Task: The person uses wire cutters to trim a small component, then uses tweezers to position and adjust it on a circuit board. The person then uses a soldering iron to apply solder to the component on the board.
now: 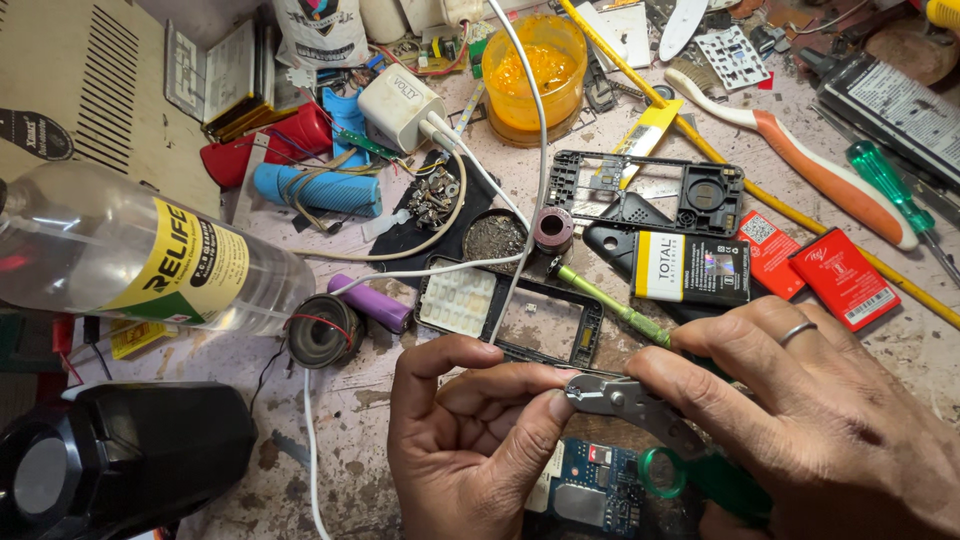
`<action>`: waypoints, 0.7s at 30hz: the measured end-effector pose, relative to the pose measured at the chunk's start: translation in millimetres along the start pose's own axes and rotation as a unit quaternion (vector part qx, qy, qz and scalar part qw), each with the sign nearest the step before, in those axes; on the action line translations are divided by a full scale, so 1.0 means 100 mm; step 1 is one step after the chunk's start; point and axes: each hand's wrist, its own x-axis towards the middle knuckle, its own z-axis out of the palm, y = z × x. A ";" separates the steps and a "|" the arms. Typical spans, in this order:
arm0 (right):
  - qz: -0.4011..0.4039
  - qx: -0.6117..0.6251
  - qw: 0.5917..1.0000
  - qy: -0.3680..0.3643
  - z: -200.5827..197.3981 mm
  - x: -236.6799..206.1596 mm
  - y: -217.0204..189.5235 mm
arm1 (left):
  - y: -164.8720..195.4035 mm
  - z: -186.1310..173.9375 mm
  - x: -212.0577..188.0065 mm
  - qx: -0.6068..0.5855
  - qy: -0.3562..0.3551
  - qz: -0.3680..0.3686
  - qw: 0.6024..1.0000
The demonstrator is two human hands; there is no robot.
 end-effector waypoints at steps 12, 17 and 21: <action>0.065 0.218 0.974 -0.020 -0.25 0.17 -0.08 | 0.09 -0.06 0.08 0.017 -0.079 -0.044 0.996; 0.057 0.163 0.983 0.059 -0.27 0.14 -0.03 | 0.13 -0.07 0.10 0.088 -0.029 -0.132 0.987; 0.003 0.119 0.992 0.053 -0.23 0.20 -0.01 | 0.10 -0.04 0.12 0.120 -0.023 -0.094 0.988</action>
